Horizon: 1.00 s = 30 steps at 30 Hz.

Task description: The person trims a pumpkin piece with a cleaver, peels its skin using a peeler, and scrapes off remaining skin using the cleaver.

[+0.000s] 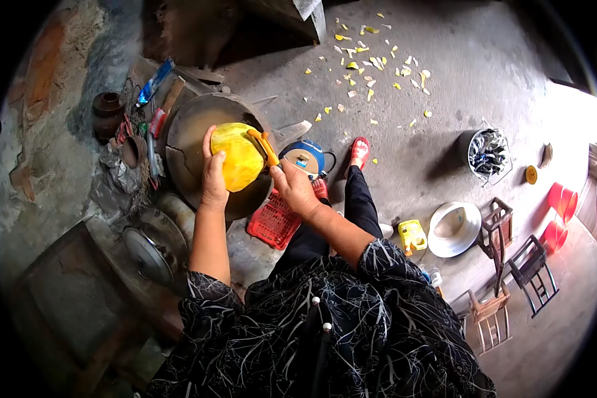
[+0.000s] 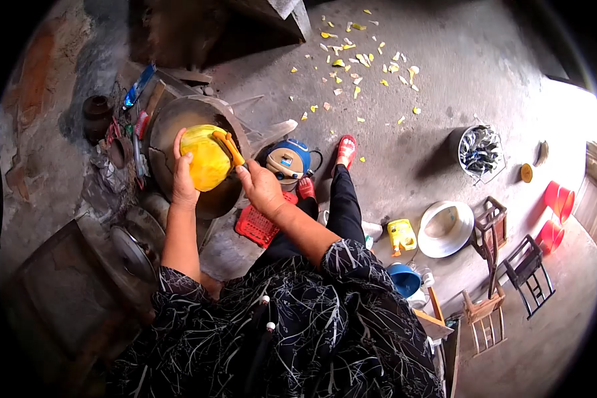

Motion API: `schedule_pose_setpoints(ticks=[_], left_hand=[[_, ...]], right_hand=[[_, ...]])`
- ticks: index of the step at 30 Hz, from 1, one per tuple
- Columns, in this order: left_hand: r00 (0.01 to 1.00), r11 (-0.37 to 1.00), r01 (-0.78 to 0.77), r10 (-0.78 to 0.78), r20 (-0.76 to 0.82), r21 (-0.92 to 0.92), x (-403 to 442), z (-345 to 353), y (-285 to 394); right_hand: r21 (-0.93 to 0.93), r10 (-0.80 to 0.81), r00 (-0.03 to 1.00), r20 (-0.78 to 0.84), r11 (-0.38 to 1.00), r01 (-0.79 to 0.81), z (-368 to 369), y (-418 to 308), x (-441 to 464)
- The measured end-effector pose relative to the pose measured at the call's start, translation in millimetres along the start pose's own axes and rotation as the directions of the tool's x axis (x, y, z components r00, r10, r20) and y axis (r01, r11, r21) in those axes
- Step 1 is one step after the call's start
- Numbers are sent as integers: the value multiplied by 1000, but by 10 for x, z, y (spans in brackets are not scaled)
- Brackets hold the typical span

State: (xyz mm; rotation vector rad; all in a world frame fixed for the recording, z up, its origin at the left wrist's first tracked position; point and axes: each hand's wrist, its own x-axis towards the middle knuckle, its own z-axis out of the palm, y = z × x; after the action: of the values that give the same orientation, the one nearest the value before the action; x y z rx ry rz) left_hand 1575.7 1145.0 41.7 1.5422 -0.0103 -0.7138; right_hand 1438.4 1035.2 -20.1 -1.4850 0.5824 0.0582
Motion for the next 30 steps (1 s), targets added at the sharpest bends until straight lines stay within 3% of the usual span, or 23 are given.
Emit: schedule_pose_setpoints(ticks=[3,4,9,11,13,14,15,18,22,25,26,30], left_hand=[[997,994,73,-73,-8,81,6,69,99],[995,995,97,-97,-7,-6,18,52,122],[996,996,89,-89,-2,0,34,-11,134],[998,998,67,-67,12,5,20,-45,116],[997,997,76,-77,30,24,51,-152,116],[995,995,87,-89,51,45,56,-199,116],[995,996,84,-85,41,44,48,-217,135],[993,991,98,-104,57,89,82,-227,266],[1000,979,23,-22,-10,204,15,-72,232],[998,960,13,5,-64,280,28,58,96],[997,947,-8,31,-67,321,27,131,100],[999,935,-24,36,-26,354,30,221,78]], right_hand=[[12,18,1000,-16,1000,-18,-14,-71,1],[-6,12,1000,2,1000,-12,-26,-104,-8],[-126,41,999,31,991,-37,-1,-260,-35],[-79,78,996,51,994,-74,-29,-265,-39],[-67,49,999,7,997,-49,-38,-257,-28],[-61,-29,984,-177,998,19,73,-31,15],[-17,123,981,-148,992,-127,3,-22,27],[-133,51,988,-146,989,-71,-88,70,35],[-109,-1,994,-105,994,-11,-41,75,50],[362,80,995,-59,931,-53,114,8,141],[438,72,991,-110,899,-16,150,34,164],[284,117,993,-6,952,-110,60,77,170]])
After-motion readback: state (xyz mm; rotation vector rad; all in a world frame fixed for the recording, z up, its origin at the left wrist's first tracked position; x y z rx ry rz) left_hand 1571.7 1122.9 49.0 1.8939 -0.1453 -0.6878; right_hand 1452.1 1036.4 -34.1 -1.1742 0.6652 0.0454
